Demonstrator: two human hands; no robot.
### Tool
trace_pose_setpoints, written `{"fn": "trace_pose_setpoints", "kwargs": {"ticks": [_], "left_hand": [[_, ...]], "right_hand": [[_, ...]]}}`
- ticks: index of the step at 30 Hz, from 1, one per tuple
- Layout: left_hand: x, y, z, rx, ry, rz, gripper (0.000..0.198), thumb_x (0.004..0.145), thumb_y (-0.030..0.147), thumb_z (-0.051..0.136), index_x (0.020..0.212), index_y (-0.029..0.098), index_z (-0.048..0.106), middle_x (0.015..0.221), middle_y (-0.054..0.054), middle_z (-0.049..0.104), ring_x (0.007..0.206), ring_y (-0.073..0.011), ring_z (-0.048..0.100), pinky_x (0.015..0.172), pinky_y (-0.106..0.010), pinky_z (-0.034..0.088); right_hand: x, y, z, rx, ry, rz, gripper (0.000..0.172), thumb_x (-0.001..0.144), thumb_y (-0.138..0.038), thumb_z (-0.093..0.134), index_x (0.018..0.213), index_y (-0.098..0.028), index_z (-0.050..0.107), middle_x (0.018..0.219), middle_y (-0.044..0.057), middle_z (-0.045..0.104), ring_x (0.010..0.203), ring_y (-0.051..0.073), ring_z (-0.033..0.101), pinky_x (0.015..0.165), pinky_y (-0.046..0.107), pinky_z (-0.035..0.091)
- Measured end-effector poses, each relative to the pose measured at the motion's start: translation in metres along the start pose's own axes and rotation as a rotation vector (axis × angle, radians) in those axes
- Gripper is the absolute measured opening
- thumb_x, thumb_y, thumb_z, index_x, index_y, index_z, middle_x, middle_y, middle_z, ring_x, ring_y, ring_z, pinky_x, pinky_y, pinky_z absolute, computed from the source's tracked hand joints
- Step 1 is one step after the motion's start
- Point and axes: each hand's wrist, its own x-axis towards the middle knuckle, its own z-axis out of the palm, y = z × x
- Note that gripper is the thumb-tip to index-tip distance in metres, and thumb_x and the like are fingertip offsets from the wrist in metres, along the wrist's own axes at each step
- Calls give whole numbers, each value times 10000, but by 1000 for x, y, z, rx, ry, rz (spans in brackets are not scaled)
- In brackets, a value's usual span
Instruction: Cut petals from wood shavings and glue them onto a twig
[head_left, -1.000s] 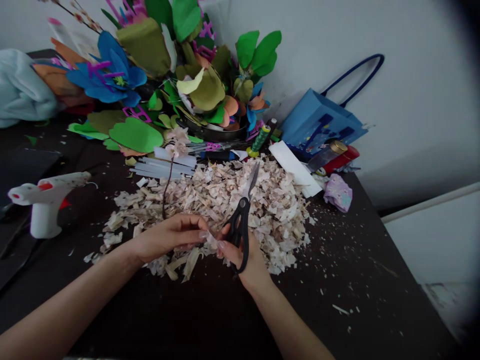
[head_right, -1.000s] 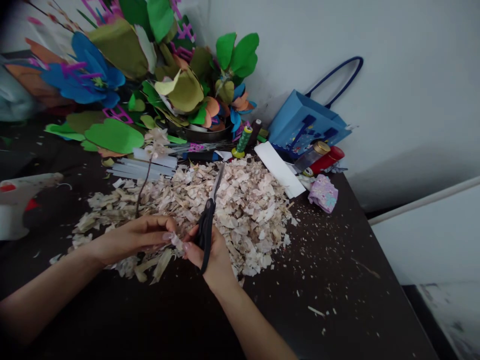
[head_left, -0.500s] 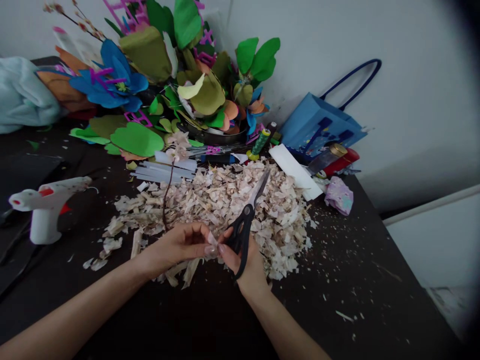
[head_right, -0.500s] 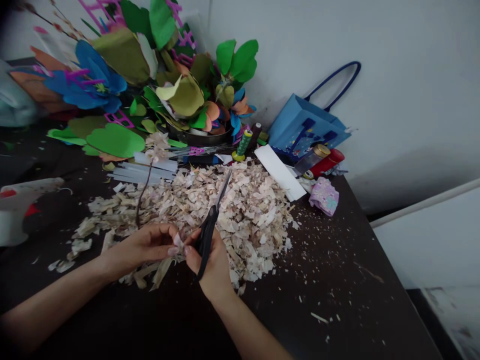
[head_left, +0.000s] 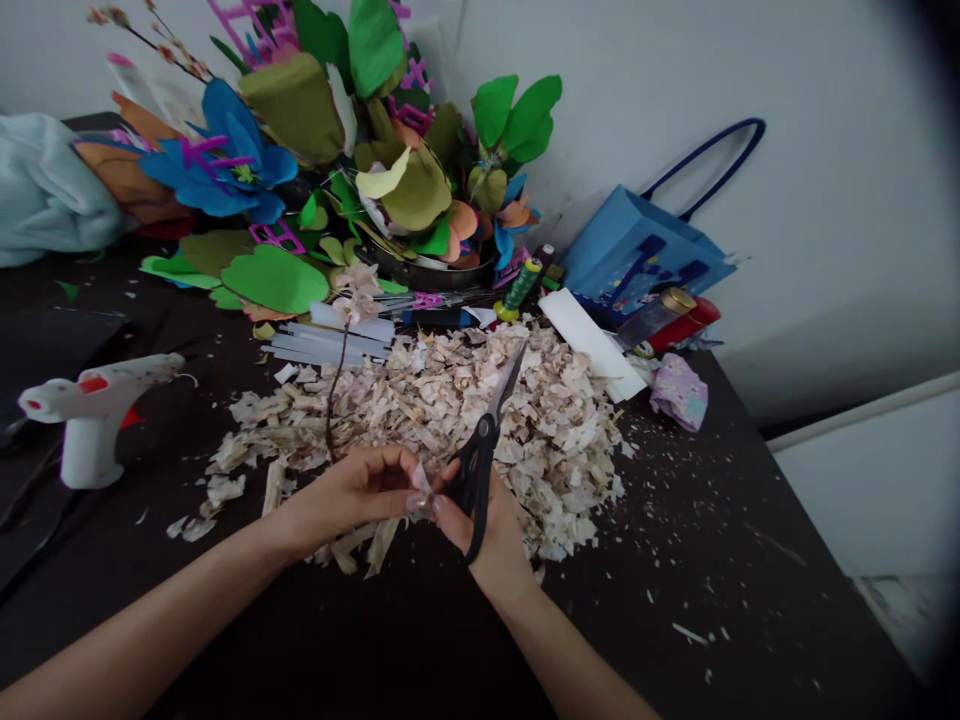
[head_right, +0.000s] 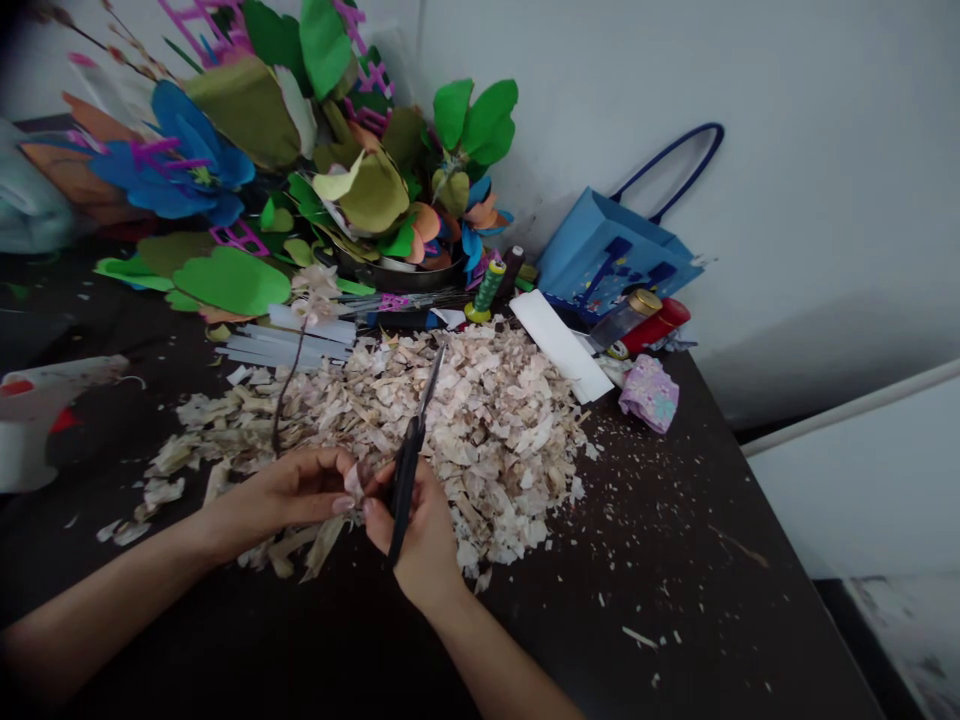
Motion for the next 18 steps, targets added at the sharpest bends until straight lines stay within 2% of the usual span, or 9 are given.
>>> {"fn": "trace_pose_setpoints", "kwargs": {"ticks": [5, 11, 14, 18], "left_hand": [[1, -1, 0, 25, 0, 7, 190, 753, 285, 746, 774, 168, 598, 778, 4, 617, 754, -129, 571, 717, -246, 436], [-1, -1, -8, 130, 7, 1, 224, 796, 343, 699, 788, 166, 561, 656, 42, 538, 566, -85, 451, 531, -203, 357], [-2, 1, -10, 197, -24, 11, 220, 814, 353, 673, 808, 166, 558, 643, 39, 525, 571, -97, 456, 528, -210, 366], [-2, 2, -9, 294, -56, 100, 178, 848, 336, 631, 837, 162, 592, 716, 17, 529, 632, -108, 459, 567, -219, 371]], "right_hand": [[-2, -1, 3, -27, 5, -26, 192, 764, -256, 689, 890, -231, 547, 804, -6, 606, 696, 155, 576, 678, 285, 477], [2, -5, -2, -44, 40, 10, 187, 785, -269, 688, 891, -230, 539, 793, -11, 621, 667, 146, 572, 651, 280, 470], [5, -6, -5, -26, 51, 14, 197, 786, -287, 695, 882, -230, 533, 772, -16, 612, 635, 140, 555, 609, 271, 458], [5, -8, -6, -32, 49, 25, 202, 778, -298, 711, 872, -231, 546, 786, -12, 610, 649, 143, 561, 632, 285, 474]]}}
